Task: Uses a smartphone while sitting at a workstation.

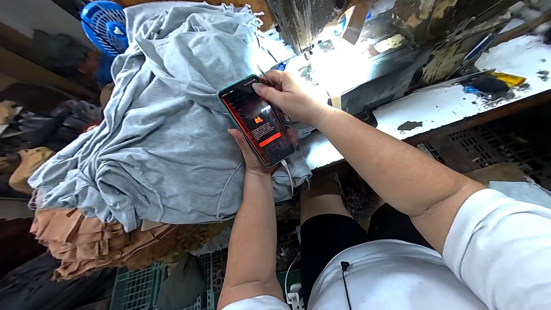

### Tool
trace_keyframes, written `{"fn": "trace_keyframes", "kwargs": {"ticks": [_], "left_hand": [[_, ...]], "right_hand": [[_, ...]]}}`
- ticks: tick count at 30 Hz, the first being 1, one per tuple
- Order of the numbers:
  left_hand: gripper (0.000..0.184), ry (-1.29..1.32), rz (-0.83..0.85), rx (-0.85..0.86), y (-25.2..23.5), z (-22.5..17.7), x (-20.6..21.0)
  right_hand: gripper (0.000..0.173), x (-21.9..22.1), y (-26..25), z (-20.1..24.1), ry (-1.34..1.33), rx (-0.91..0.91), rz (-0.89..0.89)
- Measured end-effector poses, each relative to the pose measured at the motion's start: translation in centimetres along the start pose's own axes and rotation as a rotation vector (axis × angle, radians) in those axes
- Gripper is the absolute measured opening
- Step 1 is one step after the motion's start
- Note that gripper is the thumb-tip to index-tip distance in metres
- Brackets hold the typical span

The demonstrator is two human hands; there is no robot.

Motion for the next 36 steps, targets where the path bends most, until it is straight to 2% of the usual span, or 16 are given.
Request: {"fn": "trace_keyframes", "kwargs": {"ticks": [4,8,12,15,17,21,26,31,36], "left_hand": [[0.099,-0.003,-0.003,-0.014,0.0,0.0,0.0],[0.099,0.003,0.014,-0.018,0.0,0.1,0.0],[0.101,-0.01,0.012,-0.025,0.0,0.1,-0.1],[0.098,-0.027,0.007,-0.002,0.0,0.0,-0.2],[0.097,-0.011,0.011,0.002,0.0,-0.1,-0.2],[0.098,0.01,0.029,-0.015,-0.1,-0.1,0.0],[0.101,0.05,-0.038,0.034,-0.1,-0.6,0.0],[0.101,0.084,-0.051,0.085,0.0,-1.1,-0.2],[0.098,0.066,-0.043,0.084,0.0,-1.0,-0.1]], "right_hand": [[0.029,-0.2,0.0,-0.2,-0.017,-0.01,-0.043],[0.029,-0.3,0.1,0.1,0.08,0.027,-0.044],[0.02,0.2,-0.2,-0.1,0.086,-0.011,-0.034],[0.037,0.5,-0.3,-0.3,0.09,-0.019,0.016],[0.042,0.5,-0.3,-0.4,0.075,-0.007,0.046],[0.028,0.0,-0.3,-0.6,0.008,0.004,0.042],[0.026,0.4,-0.1,-0.3,-0.007,-0.009,0.139],[0.046,1.5,0.2,0.0,-0.059,0.071,0.317],[0.047,1.6,0.2,0.1,0.016,0.023,0.27]]}}
Point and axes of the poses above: each hand's wrist, its own y-axis away from the middle knuckle, its own x-axis out of the palm, z = x × y, the point moved 8 cm from there along -y, towards the middle knuckle, and after that the axes turned 8 degrees about z, right-handed, at the moved point
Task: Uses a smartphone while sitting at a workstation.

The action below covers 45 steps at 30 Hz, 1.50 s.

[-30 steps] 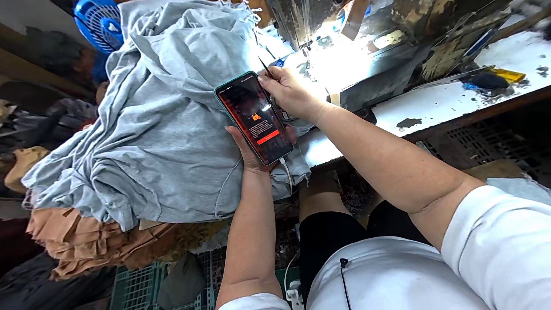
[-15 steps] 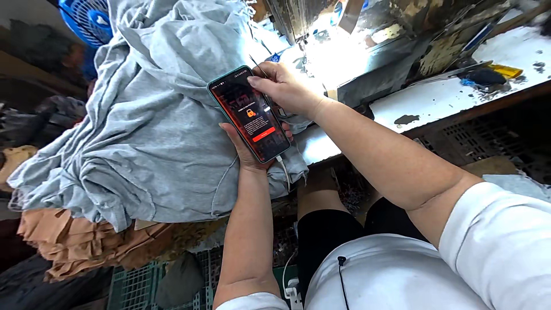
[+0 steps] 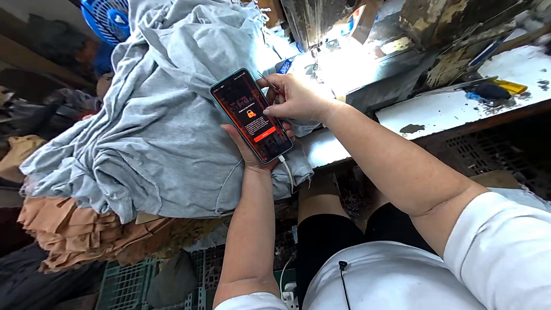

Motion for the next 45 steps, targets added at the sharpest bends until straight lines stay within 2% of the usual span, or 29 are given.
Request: {"fn": "trace_keyframes", "kwargs": {"ticks": [3,7,11,19,24,27,30,33,35,38,42,45], "left_hand": [[0.098,-0.018,-0.006,0.003,0.0,0.0,0.0],[0.098,0.005,-0.011,-0.011,0.1,0.0,0.0],[0.099,0.019,-0.009,-0.013,0.1,0.1,-0.1],[0.102,0.021,0.006,-0.012,0.1,0.1,-0.3],[0.101,0.021,0.018,-0.016,0.1,0.1,-0.1],[0.099,-0.002,0.052,-0.026,0.0,0.3,0.1],[0.098,-0.05,0.043,-0.065,0.0,0.7,0.2],[0.098,-0.067,0.017,-0.075,0.1,0.8,0.1],[0.098,-0.07,-0.001,-0.07,0.2,0.8,0.0],[0.098,-0.087,-0.007,-0.064,0.2,0.7,0.0],[0.098,-0.057,-0.007,-0.063,0.2,0.6,0.0],[0.1,-0.028,0.015,-0.054,0.1,0.5,0.0]], "right_hand": [[0.045,-0.2,0.0,0.2,0.08,-0.03,-0.037],[0.034,-0.3,-0.1,0.0,-0.012,-0.082,-0.04],[0.032,-0.4,0.0,0.1,-0.03,-0.081,-0.044],[0.045,-0.1,0.3,0.1,-0.104,0.027,0.025],[0.035,-0.5,0.1,0.0,-0.057,-0.048,-0.02],[0.023,-1.0,0.0,-0.1,-0.053,-0.047,-0.113],[0.026,-1.8,0.0,-0.3,-0.01,0.026,-0.231],[0.024,-1.7,0.1,0.1,0.085,0.019,-0.259],[0.025,-1.2,0.0,0.3,0.143,-0.011,-0.251],[0.037,-1.0,0.1,0.3,0.154,0.017,-0.199],[0.028,-0.9,-0.1,-0.1,0.001,-0.046,-0.126],[0.028,-0.8,-0.1,-0.1,-0.055,-0.039,-0.049]]}}
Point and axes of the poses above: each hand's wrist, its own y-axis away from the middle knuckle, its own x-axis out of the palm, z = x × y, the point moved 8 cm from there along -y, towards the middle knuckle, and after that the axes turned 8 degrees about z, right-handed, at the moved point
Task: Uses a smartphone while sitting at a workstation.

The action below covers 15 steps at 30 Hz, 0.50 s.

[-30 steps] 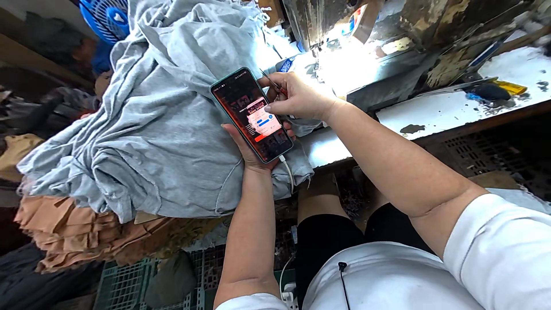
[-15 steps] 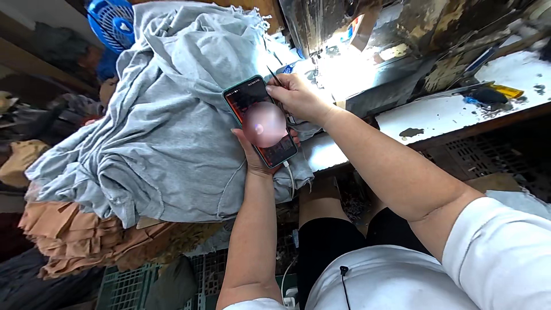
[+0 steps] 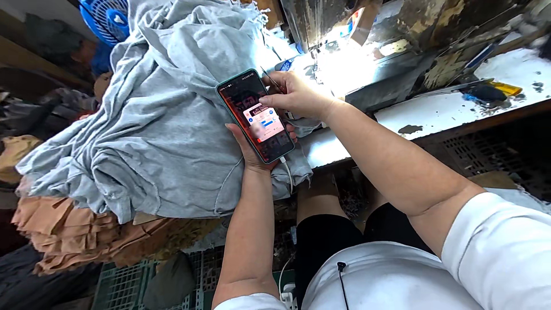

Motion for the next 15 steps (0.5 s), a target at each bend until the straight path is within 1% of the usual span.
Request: {"fn": "trace_keyframes", "kwargs": {"ticks": [2,5,7,12,14,15], "left_hand": [[0.101,0.004,0.007,0.006,0.0,-0.1,-0.1],[0.1,-0.009,0.018,0.019,-0.1,-0.2,-0.1],[0.098,-0.011,0.014,0.034,-0.1,-0.4,-0.2],[0.094,-0.032,-0.002,0.083,0.1,-0.8,-0.3],[0.093,-0.021,0.007,0.093,0.1,-0.8,-0.3],[0.093,-0.019,0.012,0.092,0.1,-0.8,-0.2]], "right_hand": [[0.034,0.2,0.0,0.0,-0.003,0.002,0.034],[0.045,0.3,0.0,0.1,0.067,0.032,0.086],[0.054,0.5,0.1,0.5,0.104,0.047,0.127],[0.08,1.2,0.4,0.9,0.081,0.045,0.201],[0.084,1.3,0.4,0.9,0.067,0.057,0.213],[0.083,1.3,0.4,0.9,0.077,0.051,0.208]]}}
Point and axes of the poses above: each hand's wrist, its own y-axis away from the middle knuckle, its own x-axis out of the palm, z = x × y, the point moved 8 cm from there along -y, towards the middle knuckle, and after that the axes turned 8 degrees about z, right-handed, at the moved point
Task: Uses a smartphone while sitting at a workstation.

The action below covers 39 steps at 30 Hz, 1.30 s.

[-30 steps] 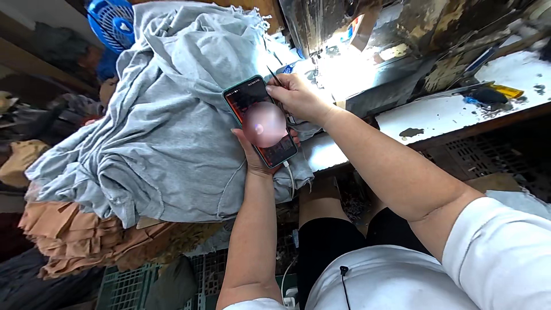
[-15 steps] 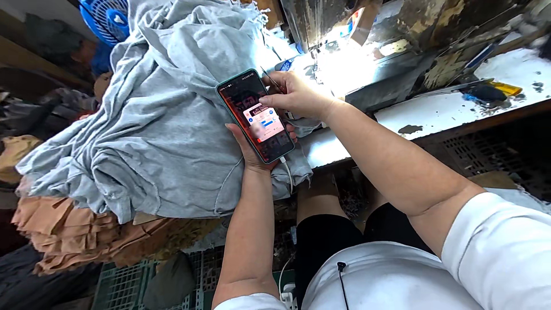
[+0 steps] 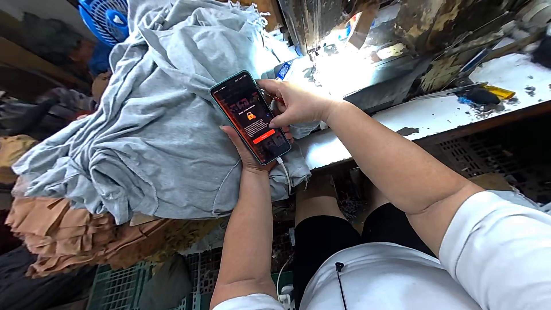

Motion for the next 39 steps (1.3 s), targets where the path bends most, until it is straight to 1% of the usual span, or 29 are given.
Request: {"fn": "trace_keyframes", "kwargs": {"ticks": [2,6,7,9,10,12,14,18,19,22,23,26,28,30,33,34,39], "left_hand": [[0.094,-0.004,-0.005,-0.012,0.0,0.1,0.0],[0.096,0.019,0.002,-0.056,-0.1,0.4,0.3],[0.097,0.026,-0.003,-0.067,-0.1,0.5,0.3],[0.098,0.025,-0.016,-0.079,-0.1,0.6,0.3],[0.099,0.022,-0.01,-0.084,-0.1,0.6,0.3],[0.1,0.025,0.01,-0.09,-0.1,0.7,0.3],[0.101,0.029,-0.002,-0.087,-0.1,0.7,0.3],[0.102,0.037,-0.004,-0.076,-0.1,0.5,0.4],[0.101,0.035,0.006,-0.072,-0.1,0.5,0.5],[0.101,0.044,-0.015,-0.071,0.0,0.5,0.3],[0.101,0.046,-0.019,-0.069,0.0,0.5,0.3],[0.099,0.036,0.004,-0.063,-0.1,0.4,0.5],[0.099,0.035,0.014,-0.062,-0.1,0.5,0.5],[0.1,0.029,0.001,-0.062,-0.1,0.5,0.4],[0.099,0.013,-0.026,-0.057,0.0,0.5,0.1],[0.098,0.014,-0.026,-0.057,0.0,0.5,0.1],[0.101,0.05,-0.027,-0.077,0.1,0.6,0.1]], "right_hand": [[0.078,-0.1,0.1,0.1,0.015,0.004,-0.015],[0.056,-0.5,0.0,-0.2,0.022,-0.047,-0.088],[0.049,-0.6,0.0,-0.3,0.038,-0.059,-0.118],[0.031,-1.1,-0.1,-0.5,0.06,-0.063,-0.222],[0.026,-1.3,-0.1,-0.5,0.072,-0.05,-0.276],[0.029,-1.6,-0.1,-0.7,0.072,-0.023,-0.33],[0.033,-1.8,0.1,-0.7,0.024,-0.015,-0.328],[0.022,-1.4,0.0,-1.0,-0.109,-0.081,-0.23],[0.024,-1.3,-0.1,-1.1,-0.111,-0.092,-0.186],[0.045,-0.9,-0.3,-0.9,-0.072,-0.068,-0.088],[0.046,-0.9,-0.3,-0.9,-0.056,-0.068,-0.076],[0.035,-1.1,-0.2,-0.9,-0.05,-0.078,-0.116],[0.03,-1.1,-0.2,-1.0,-0.032,-0.074,-0.154],[0.031,-1.1,-0.1,-0.8,-0.004,-0.076,-0.191],[0.043,-0.8,-0.2,-0.6,0.065,-0.07,-0.207],[0.044,-0.8,-0.2,-0.6,0.07,-0.066,-0.206],[0.035,-1.0,-0.1,-0.8,0.028,-0.057,-0.188]]}}
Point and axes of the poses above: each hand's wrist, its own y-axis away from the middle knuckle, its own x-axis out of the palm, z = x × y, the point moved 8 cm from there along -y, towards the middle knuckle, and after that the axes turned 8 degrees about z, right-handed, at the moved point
